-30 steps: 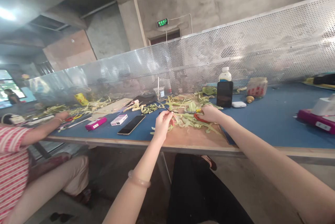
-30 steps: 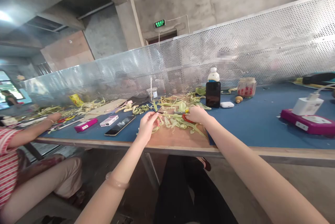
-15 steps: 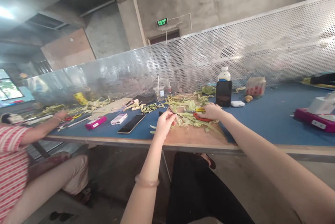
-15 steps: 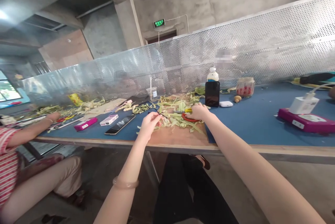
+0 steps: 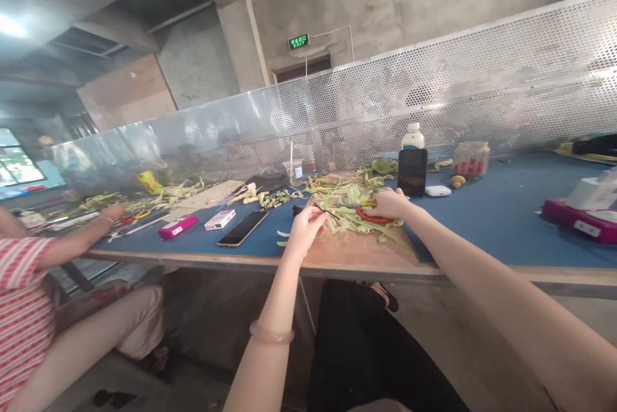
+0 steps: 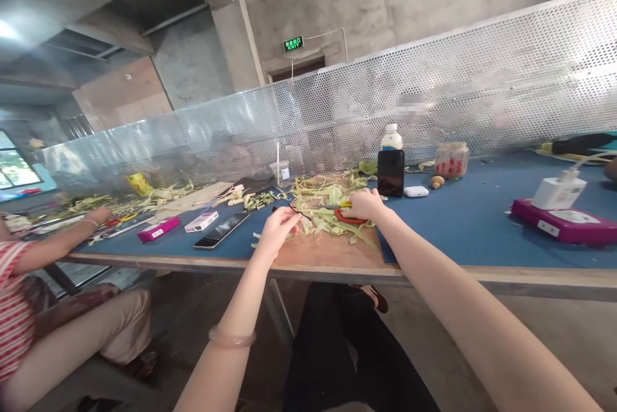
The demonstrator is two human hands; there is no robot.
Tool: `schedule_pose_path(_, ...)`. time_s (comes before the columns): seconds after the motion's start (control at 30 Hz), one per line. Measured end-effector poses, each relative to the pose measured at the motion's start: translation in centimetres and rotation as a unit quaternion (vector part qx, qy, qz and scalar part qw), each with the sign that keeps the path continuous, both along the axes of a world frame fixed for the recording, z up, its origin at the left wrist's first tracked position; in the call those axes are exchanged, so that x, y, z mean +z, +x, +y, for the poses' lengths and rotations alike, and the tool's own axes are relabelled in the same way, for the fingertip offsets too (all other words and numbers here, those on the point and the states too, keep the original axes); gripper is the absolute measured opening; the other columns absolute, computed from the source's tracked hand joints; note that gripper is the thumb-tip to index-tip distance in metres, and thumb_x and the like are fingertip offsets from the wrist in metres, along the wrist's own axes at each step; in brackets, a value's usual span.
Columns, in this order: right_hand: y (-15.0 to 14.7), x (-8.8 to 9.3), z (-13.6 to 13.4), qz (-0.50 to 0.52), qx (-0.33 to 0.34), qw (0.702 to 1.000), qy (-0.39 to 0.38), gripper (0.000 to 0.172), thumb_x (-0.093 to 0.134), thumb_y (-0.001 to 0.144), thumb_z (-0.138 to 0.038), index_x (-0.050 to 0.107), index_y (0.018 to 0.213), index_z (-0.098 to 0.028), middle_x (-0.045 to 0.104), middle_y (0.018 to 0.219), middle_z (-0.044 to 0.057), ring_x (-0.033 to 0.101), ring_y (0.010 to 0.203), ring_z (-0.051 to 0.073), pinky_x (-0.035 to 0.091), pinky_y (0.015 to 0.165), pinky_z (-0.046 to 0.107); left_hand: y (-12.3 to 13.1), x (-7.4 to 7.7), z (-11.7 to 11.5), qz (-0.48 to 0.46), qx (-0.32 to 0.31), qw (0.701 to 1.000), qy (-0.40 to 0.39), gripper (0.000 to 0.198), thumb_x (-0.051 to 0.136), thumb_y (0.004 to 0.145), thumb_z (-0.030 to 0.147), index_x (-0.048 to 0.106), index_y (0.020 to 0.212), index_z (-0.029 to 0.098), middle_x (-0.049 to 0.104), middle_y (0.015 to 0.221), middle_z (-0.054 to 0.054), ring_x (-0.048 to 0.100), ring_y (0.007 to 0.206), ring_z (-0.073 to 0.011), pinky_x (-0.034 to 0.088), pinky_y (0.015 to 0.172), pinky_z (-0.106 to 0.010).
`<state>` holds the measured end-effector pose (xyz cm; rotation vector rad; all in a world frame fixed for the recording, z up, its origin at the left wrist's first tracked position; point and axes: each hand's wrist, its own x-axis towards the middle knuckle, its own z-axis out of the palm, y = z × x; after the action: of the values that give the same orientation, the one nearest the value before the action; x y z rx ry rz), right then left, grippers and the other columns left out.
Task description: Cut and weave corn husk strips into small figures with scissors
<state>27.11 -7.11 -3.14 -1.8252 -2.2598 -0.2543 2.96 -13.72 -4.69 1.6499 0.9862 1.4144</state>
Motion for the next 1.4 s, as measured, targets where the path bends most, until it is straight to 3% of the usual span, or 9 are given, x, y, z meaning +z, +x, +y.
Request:
schedule_pose_path(0.2, 0.0, 0.6, 0.1, 0.034, -0.017, 0.999, -0.002, 0.053, 0.047, 0.064, -0.065, 0.067, 0.069, -0.016, 0.065, 0.084, 0.014, 0.054, 0.09, 0.032, 0.035, 0.079, 0.043, 0.3, 0.0, 0.0, -0.031, 0.003, 0.999, 0.027, 0.033, 0.058, 0.075, 0.03, 0.032, 0.094, 0.02, 0.06, 0.065, 0.003, 0.049, 0.042, -0.0072, 0.043, 0.049, -0.022)
schedule_pose_path(0.33, 0.5, 1.4, -0.1, 0.079, -0.022, 0.996, -0.021, 0.056, 0.042, 0.067, -0.068, 0.067, 0.069, -0.017, 0.065, 0.079, 0.011, 0.059, 0.078, 0.026, 0.039, 0.068, 0.035, 0.6, 0.0, -0.1, -0.039, 0.001, 0.997, 0.068, 0.036, 0.054, 0.077, 0.025, 0.026, 0.101, 0.022, 0.055, 0.059, 0.007, 0.045, 0.039, -0.0059, 0.041, 0.047, -0.02)
schedule_pose_path(0.5, 0.9, 2.1, -0.5, 0.189, -0.004, 0.982, -0.02, 0.049, 0.044, 0.071, -0.06, 0.063, 0.062, -0.016, 0.06, 0.061, 0.006, 0.058, 0.064, 0.02, 0.038, 0.054, 0.026, 0.4, -0.1, 0.2, -0.016, 0.019, 0.993, 0.113, 0.033, 0.051, 0.079, 0.027, 0.031, 0.105, 0.023, 0.051, 0.057, 0.008, 0.041, 0.039, -0.005, 0.038, 0.046, -0.018)
schedule_pose_path(0.63, 0.8, 2.3, -0.7, 0.203, -0.001, 0.979, -0.009, 0.048, 0.039, 0.075, -0.056, 0.06, 0.061, -0.015, 0.058, 0.058, 0.005, 0.057, 0.06, 0.018, 0.038, 0.051, 0.024, 0.0, -0.1, 0.4, 0.041, 0.029, 0.992, 0.116, 0.024, 0.05, 0.081, 0.031, 0.041, 0.101, 0.022, 0.051, 0.057, 0.006, 0.042, 0.041, -0.0058, 0.039, 0.047, -0.019)
schedule_pose_path(0.77, 0.7, 1.8, -0.8, 0.184, -0.01, 0.982, 0.038, 0.047, 0.049, 0.07, -0.057, 0.06, 0.079, -0.012, 0.061, 0.079, 0.011, 0.058, 0.073, 0.022, 0.042, 0.061, 0.027, -0.1, 0.0, 0.3, 0.059, 0.038, 0.991, 0.113, 0.022, 0.05, 0.081, 0.035, 0.046, 0.098, 0.021, 0.052, 0.058, 0.005, 0.043, 0.043, -0.0066, 0.039, 0.047, -0.019)
schedule_pose_path(0.87, 0.8, 1.3, -0.9, 0.085, -0.024, 0.991, 0.102, 0.055, 0.056, 0.065, -0.054, 0.056, 0.096, -0.008, 0.056, 0.1, 0.017, 0.056, 0.086, 0.026, 0.043, 0.07, 0.03, -0.1, 0.1, 0.2, 0.061, 0.036, 0.991, 0.111, 0.022, 0.05, 0.081, 0.036, 0.047, 0.097, 0.021, 0.051, 0.058, 0.004, 0.043, 0.043, -0.0065, 0.039, 0.048, -0.019)
schedule_pose_path(0.97, 1.1, 1.0, -1.0, 0.012, -0.028, 0.993, 0.116, 0.053, 0.058, 0.064, -0.049, 0.055, 0.098, -0.009, 0.054, 0.101, 0.017, 0.054, 0.09, 0.027, 0.043, 0.073, 0.032, -0.1, 0.2, 0.0, 0.057, 0.04, 0.991, 0.11, 0.022, 0.051, 0.08, 0.036, 0.046, 0.096, 0.021, 0.052, 0.058, 0.005, 0.042, 0.041, -0.0064, 0.038, 0.047, -0.019)
schedule_pose_path(1.13, 1.5, 1.5, -1.4, 0.009, -0.019, 0.992, 0.121, 0.043, 0.055, 0.068, -0.049, 0.057, 0.094, -0.015, 0.053, 0.103, 0.013, 0.051, 0.094, 0.027, 0.041, 0.075, 0.033, 0.0, 0.2, -0.1, 0.049, 0.048, 0.992, 0.109, 0.026, 0.053, 0.079, 0.035, 0.042, 0.099, 0.022, 0.052, 0.056, 0.006, 0.043, 0.04, -0.0065, 0.036, 0.045, -0.019)
schedule_pose_path(1.4, 1.2, 1.6, -2.3, 0.012, -0.028, 0.987, 0.159, 0.053, 0.041, 0.073, -0.06, 0.057, 0.097, -0.015, 0.053, 0.104, 0.014, 0.046, 0.096, 0.031, 0.038, 0.076, 0.038, 0.2, 0.3, -0.3, 0.045, 0.06, 0.989, 0.124, 0.03, 0.05, 0.081, 0.033, 0.041, 0.108, 0.023, 0.053, 0.057, 0.005, 0.042, 0.04, -0.0071, 0.037, 0.045, -0.019)
